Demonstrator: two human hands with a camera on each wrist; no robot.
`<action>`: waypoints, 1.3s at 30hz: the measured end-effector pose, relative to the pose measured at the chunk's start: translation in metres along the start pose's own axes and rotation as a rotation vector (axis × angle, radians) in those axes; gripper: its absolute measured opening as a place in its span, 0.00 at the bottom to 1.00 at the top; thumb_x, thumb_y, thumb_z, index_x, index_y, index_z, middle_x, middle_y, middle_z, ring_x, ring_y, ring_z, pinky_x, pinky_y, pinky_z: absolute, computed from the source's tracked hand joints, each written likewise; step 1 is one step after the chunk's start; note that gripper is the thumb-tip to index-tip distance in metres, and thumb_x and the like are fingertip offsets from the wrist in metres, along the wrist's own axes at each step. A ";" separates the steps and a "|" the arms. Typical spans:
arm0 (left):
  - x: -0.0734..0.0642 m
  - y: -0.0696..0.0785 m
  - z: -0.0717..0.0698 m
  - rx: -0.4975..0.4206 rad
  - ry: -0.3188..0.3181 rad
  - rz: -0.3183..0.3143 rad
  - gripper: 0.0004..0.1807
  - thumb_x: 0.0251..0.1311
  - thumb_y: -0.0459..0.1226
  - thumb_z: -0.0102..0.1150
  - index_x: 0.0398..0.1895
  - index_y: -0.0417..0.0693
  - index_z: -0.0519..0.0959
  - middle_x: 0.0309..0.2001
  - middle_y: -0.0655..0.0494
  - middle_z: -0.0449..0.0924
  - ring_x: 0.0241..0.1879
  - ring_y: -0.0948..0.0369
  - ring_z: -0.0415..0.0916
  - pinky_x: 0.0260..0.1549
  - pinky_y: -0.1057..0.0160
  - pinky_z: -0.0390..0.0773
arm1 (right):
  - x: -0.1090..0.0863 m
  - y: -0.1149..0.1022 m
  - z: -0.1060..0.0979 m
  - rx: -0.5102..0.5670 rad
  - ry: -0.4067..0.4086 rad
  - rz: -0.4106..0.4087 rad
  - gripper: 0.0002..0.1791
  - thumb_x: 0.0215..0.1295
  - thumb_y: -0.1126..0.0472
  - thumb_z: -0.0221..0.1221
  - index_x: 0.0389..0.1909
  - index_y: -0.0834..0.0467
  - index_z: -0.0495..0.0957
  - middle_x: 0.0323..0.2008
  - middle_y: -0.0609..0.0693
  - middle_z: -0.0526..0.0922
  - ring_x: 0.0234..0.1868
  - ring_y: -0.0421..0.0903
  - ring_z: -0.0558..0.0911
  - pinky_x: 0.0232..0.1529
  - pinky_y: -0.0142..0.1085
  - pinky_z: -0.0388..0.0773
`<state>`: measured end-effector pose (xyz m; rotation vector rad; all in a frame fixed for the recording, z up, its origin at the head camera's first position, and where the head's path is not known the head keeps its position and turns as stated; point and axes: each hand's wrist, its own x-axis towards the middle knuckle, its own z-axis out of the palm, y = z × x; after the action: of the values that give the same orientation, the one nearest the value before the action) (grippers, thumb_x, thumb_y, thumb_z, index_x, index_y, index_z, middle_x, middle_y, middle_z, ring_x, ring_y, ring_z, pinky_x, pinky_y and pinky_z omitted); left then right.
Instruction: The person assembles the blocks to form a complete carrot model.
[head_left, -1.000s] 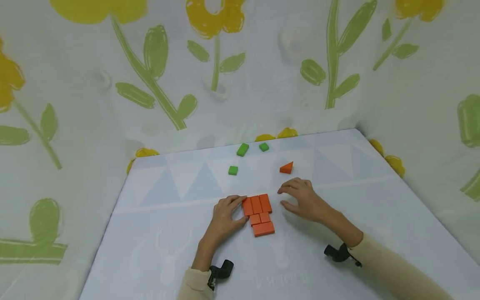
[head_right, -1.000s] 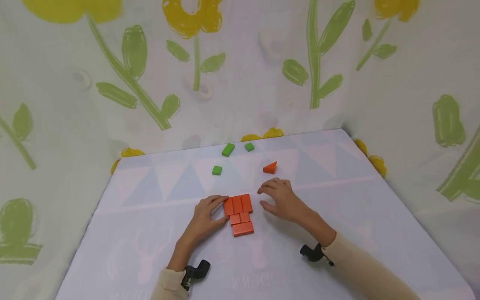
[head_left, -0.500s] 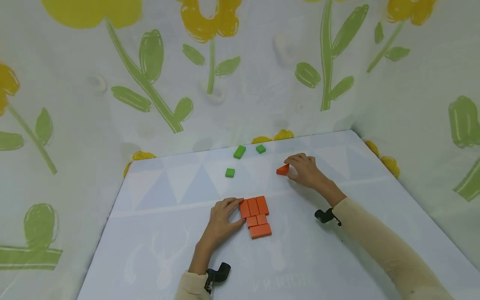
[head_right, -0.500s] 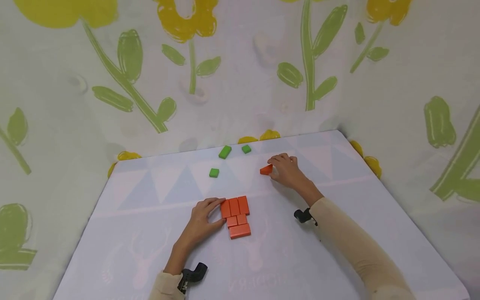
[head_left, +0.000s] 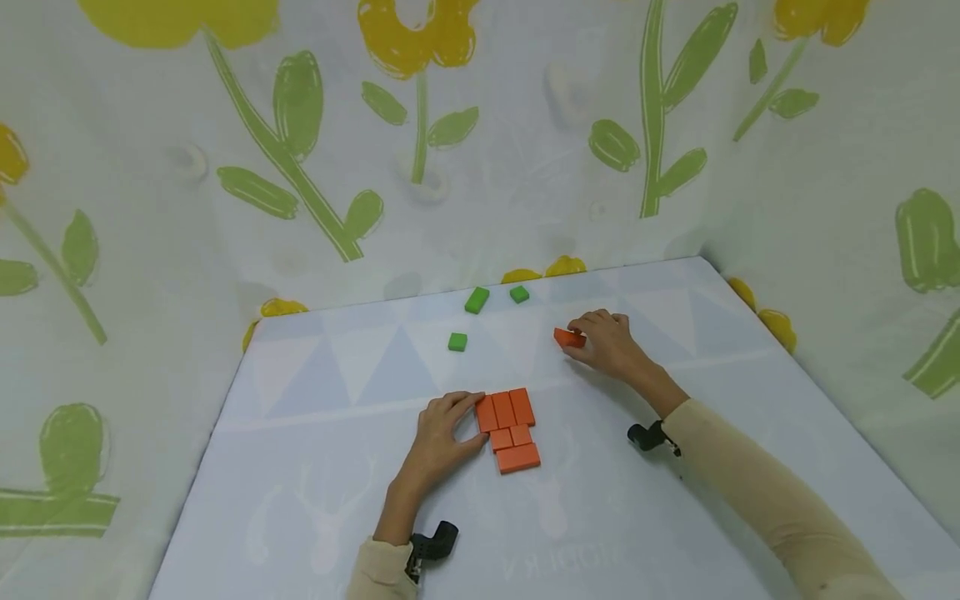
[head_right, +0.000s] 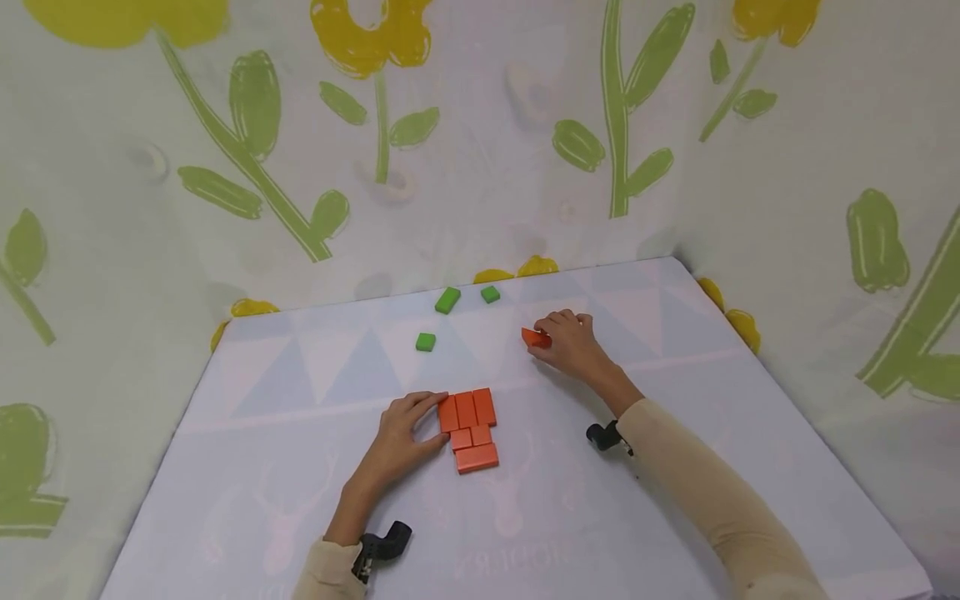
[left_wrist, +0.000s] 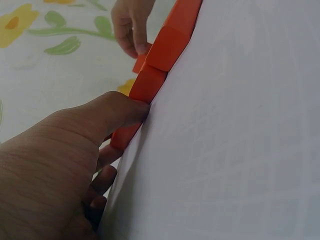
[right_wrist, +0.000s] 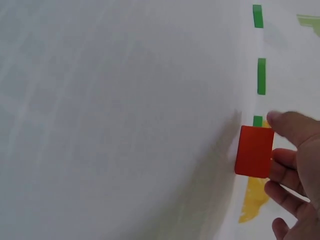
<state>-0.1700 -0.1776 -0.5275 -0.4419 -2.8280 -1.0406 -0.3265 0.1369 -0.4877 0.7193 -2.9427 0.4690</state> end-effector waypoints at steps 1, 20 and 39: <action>0.000 0.000 -0.001 -0.001 -0.002 -0.001 0.33 0.58 0.45 0.68 0.69 0.57 0.74 0.63 0.56 0.71 0.62 0.52 0.65 0.60 0.44 0.60 | 0.001 -0.001 0.000 0.006 0.004 -0.003 0.22 0.63 0.51 0.68 0.54 0.59 0.81 0.50 0.55 0.81 0.56 0.56 0.73 0.60 0.61 0.58; 0.003 -0.003 0.001 0.018 -0.026 -0.006 0.32 0.60 0.47 0.67 0.69 0.58 0.73 0.64 0.56 0.71 0.62 0.52 0.65 0.60 0.45 0.60 | -0.008 -0.018 -0.003 0.142 0.069 0.002 0.10 0.60 0.60 0.67 0.41 0.59 0.81 0.41 0.53 0.82 0.48 0.53 0.73 0.54 0.57 0.59; 0.004 -0.002 -0.002 0.010 -0.022 -0.008 0.33 0.60 0.46 0.66 0.70 0.57 0.73 0.64 0.55 0.71 0.62 0.52 0.65 0.61 0.44 0.59 | -0.085 -0.081 -0.025 0.326 0.138 -0.357 0.14 0.55 0.64 0.69 0.44 0.53 0.81 0.42 0.42 0.80 0.51 0.43 0.74 0.54 0.51 0.59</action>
<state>-0.1743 -0.1792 -0.5261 -0.4444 -2.8558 -1.0284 -0.2142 0.1136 -0.4535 1.1654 -2.5559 0.9269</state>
